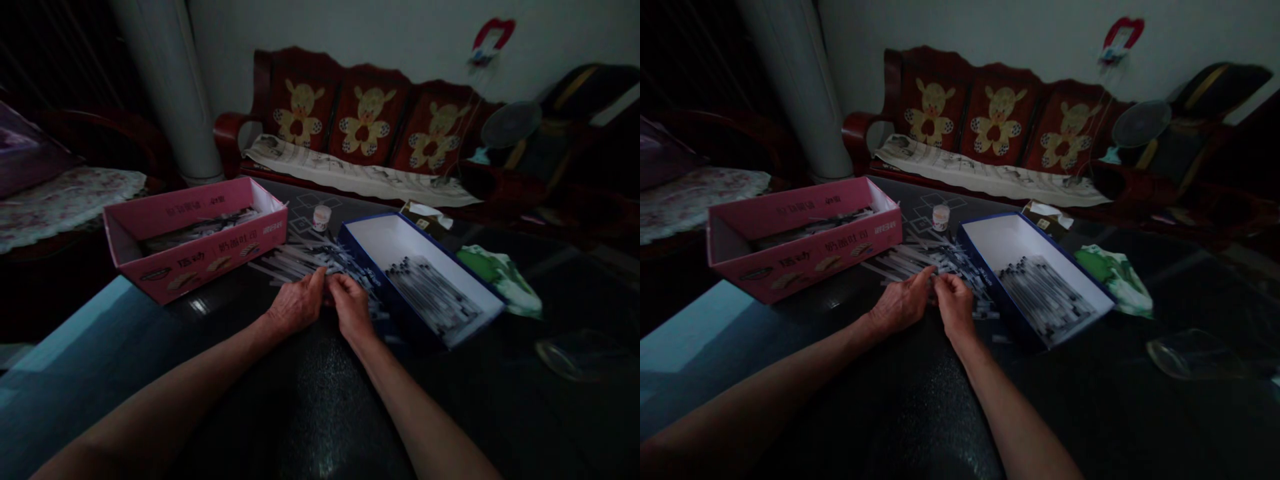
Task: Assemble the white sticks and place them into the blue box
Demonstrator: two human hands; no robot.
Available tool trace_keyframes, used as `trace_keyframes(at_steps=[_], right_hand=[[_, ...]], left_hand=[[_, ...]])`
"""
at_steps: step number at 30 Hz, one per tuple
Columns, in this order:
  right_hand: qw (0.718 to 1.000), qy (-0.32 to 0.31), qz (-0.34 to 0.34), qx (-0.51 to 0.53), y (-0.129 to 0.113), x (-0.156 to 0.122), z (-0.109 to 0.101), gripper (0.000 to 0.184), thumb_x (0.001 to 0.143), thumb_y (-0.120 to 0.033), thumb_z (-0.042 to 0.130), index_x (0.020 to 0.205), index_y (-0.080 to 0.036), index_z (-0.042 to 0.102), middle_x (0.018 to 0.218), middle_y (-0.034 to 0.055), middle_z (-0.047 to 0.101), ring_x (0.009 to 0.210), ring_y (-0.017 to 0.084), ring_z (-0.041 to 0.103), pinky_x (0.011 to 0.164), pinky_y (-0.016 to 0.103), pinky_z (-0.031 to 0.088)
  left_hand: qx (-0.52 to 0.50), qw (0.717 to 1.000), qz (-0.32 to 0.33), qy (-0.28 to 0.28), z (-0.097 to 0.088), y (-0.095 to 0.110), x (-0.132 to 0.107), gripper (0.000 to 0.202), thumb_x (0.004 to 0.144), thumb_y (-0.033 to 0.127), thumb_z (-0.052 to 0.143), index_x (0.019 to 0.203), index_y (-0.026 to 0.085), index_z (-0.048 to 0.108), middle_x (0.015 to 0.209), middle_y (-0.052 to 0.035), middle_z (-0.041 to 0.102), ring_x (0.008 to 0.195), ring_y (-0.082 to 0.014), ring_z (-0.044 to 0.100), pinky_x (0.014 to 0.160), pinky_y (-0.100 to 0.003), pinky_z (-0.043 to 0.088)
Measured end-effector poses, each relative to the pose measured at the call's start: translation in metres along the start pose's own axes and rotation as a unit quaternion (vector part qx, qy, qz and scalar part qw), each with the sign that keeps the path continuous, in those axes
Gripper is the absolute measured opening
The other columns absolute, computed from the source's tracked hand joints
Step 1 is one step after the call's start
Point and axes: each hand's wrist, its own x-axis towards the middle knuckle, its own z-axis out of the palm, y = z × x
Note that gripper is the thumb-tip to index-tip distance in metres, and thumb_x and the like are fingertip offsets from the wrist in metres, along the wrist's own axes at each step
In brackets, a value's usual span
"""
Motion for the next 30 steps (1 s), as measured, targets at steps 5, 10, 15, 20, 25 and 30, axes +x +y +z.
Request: trace_keyframes(at_steps=[5, 10, 15, 20, 25, 30], right_hand=[[0.964, -0.046, -0.169, -0.202, -0.019, 0.007, -0.014, 0.026, 0.078, -0.041, 0.059, 0.079, -0.019, 0.072, 0.083, 0.0053, 0.071, 0.08, 0.02, 0.064, 0.073, 0.031, 0.051], [0.961, 0.012, -0.148, -0.234, -0.049, 0.027, -0.049, 0.036, 0.08, -0.04, 0.054, 0.103, -0.017, 0.069, 0.078, 0.0042, 0.07, 0.063, 0.016, 0.061, 0.058, 0.028, 0.048], [0.934, -0.047, -0.176, -0.308, -0.048, 0.029, -0.083, 0.024, 0.078, -0.033, 0.058, 0.092, -0.019, 0.071, 0.073, 0.0016, 0.069, 0.064, 0.017, 0.062, 0.062, 0.03, 0.047], [0.883, -0.058, -0.244, -0.397, -0.037, 0.015, -0.087, 0.016, 0.081, -0.025, 0.057, 0.088, -0.02, 0.071, 0.082, 0.0033, 0.069, 0.072, 0.017, 0.063, 0.07, 0.032, 0.049], [0.801, -0.164, -0.24, -0.524, -0.029, -0.001, -0.073, 0.01, 0.08, -0.02, 0.061, 0.081, -0.021, 0.071, 0.081, 0.0037, 0.063, 0.075, 0.017, 0.061, 0.07, 0.029, 0.047], [0.755, -0.174, -0.212, -0.595, -0.026, -0.007, -0.066, 0.01, 0.081, -0.02, 0.062, 0.082, -0.022, 0.071, 0.087, 0.006, 0.063, 0.08, 0.019, 0.061, 0.071, 0.03, 0.047]], left_hand=[[-0.043, 0.998, 0.008, 0.049, 0.004, -0.012, 0.003, 0.027, 0.094, 0.022, 0.04, 0.117, 0.014, 0.05, 0.1, -0.0111, 0.07, 0.082, -0.0203, 0.07, 0.071, -0.03, 0.056], [-0.068, 0.99, 0.122, -0.003, 0.0, -0.012, 0.001, 0.021, 0.094, 0.021, 0.041, 0.108, 0.014, 0.054, 0.085, -0.0081, 0.069, 0.075, -0.0184, 0.068, 0.067, -0.028, 0.054], [-0.084, 0.983, 0.152, -0.058, -0.002, -0.013, 0.002, 0.021, 0.092, 0.022, 0.044, 0.105, 0.014, 0.058, 0.074, -0.0053, 0.066, 0.065, -0.0174, 0.065, 0.062, -0.027, 0.051], [-0.087, 0.986, 0.137, -0.025, 0.002, -0.021, 0.005, 0.022, 0.09, 0.022, 0.046, 0.106, 0.016, 0.06, 0.086, -0.0068, 0.07, 0.073, -0.0176, 0.068, 0.066, -0.027, 0.052], [-0.108, 0.985, 0.133, -0.002, 0.005, -0.024, 0.006, 0.023, 0.09, 0.022, 0.049, 0.108, 0.017, 0.063, 0.092, -0.006, 0.072, 0.077, -0.0173, 0.069, 0.069, -0.026, 0.053], [-0.121, 0.987, 0.109, -0.005, 0.006, -0.023, 0.006, 0.024, 0.089, 0.022, 0.051, 0.107, 0.016, 0.064, 0.085, -0.0062, 0.073, 0.072, -0.0179, 0.069, 0.066, -0.026, 0.052]])
